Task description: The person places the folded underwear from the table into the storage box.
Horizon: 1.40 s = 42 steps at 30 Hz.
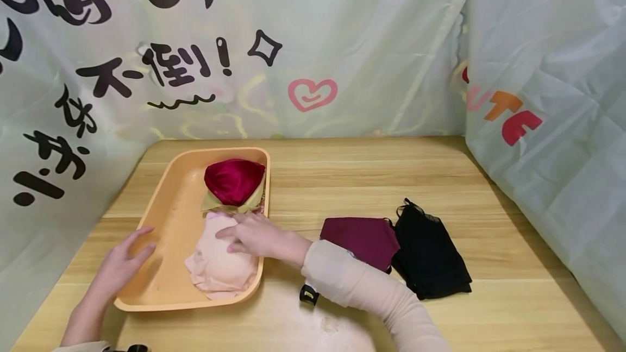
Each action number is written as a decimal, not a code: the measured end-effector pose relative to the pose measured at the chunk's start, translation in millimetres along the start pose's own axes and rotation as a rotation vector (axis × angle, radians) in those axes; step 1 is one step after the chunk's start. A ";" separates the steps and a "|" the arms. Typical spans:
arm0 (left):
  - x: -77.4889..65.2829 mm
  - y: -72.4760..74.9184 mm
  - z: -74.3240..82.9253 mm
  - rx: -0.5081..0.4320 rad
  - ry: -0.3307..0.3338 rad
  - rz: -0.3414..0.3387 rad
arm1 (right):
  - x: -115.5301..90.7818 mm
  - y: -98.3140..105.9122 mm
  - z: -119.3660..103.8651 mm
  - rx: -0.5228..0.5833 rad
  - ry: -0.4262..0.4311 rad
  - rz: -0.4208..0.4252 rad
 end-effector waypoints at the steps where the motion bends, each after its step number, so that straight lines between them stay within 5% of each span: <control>1: -0.2 0.2 -0.1 -0.001 0.000 0.001 | -0.2 0.0 -0.5 -0.012 0.003 0.002; 16: 0.0 0.0 -2.0 0.001 -0.003 0.006 | -3.8 -0.6 0.3 -0.047 0.090 0.025; 27: 0.5 1.8 1.8 0.009 -0.028 0.024 | -17.7 16.1 18.2 0.407 0.160 0.130; 33: 0.5 0.2 -0.1 0.007 -0.006 0.003 | -29.2 19.7 32.2 0.585 0.119 0.113; 42: 0.8 -0.9 -2.1 0.013 0.003 -0.015 | -41.5 23.5 53.4 0.697 0.139 0.154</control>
Point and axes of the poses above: each hand's wrist, its own x-axis towards the middle knuckle, its own y-axis out of the back of the hand, z = x × y, the point moved 7 cm from there along x, towards the middle knuckle, and after that the axes turned 5 degrees about -x, right-handed, at the moved point
